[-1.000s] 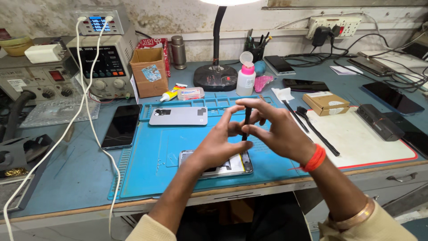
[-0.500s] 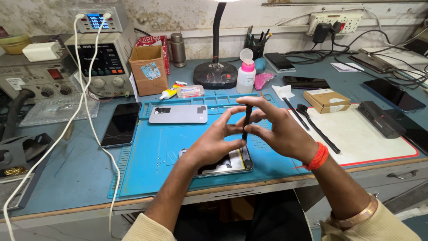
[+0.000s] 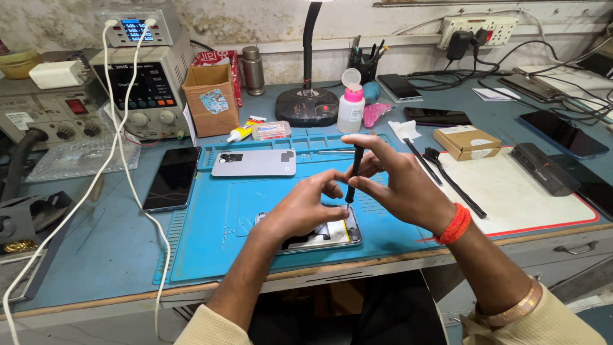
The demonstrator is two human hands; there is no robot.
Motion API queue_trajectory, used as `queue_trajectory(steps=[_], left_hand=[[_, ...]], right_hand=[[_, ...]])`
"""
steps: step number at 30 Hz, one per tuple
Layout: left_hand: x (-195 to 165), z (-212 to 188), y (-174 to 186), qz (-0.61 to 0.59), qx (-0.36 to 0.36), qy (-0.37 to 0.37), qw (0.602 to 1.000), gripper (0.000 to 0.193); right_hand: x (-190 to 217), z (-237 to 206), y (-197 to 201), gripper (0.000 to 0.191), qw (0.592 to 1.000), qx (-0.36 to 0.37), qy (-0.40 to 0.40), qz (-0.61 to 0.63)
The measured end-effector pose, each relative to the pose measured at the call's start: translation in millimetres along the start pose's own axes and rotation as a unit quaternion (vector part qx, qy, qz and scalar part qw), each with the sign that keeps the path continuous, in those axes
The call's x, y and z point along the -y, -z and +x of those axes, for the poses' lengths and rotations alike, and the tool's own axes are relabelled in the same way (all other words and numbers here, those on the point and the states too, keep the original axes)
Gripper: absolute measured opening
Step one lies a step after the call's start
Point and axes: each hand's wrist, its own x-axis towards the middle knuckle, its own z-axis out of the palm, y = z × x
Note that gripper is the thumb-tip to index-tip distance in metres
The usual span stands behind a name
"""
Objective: The person uses a screwdriver to unscrew the back of a disassembled smartphone on a blue mat, works on the internal components including the battery area, then presses the phone's back cover into place and applies liquid from a small bottle to the device at the end.
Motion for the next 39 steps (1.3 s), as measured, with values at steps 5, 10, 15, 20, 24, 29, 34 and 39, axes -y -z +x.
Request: queue_trajectory(steps=[5,10,15,20,24,29,34,39], left_hand=[[13,-2,2,0.021,0.026,-0.013,0.999,0.046],[9,-2,-4,0.124,0.021,-0.002,0.992,0.034],[0,-7,-3,0.152,0.018,0.009,0.988,0.022],[-5,-25,11,0.184,-0.012,0.012,0.983,0.018],[-4,-47,33,0.156,-0.058,0.006,0.986,0.017],[10,-75,61,0.168,-0.104,0.04,0.98,0.017],[34,-102,81,0.244,-0.141,0.074,0.957,0.02],[51,-117,88,0.271,-0.153,0.112,0.944,0.021]], right_hand=[[0,0,1,0.062,1.0,0.013,0.001,0.005],[3,1,3,0.064,1.0,0.005,0.007,-0.011],[5,-2,7,0.066,1.0,-0.016,-0.009,-0.021],[4,-9,3,0.063,1.0,-0.014,0.013,-0.019],[3,-11,1,0.063,1.0,-0.009,0.014,-0.01],[1,-14,1,0.063,1.0,-0.012,0.021,-0.011],[0,-14,-5,0.062,0.999,-0.035,0.0,-0.017],[1,-13,-11,0.061,0.996,-0.065,0.013,-0.052]])
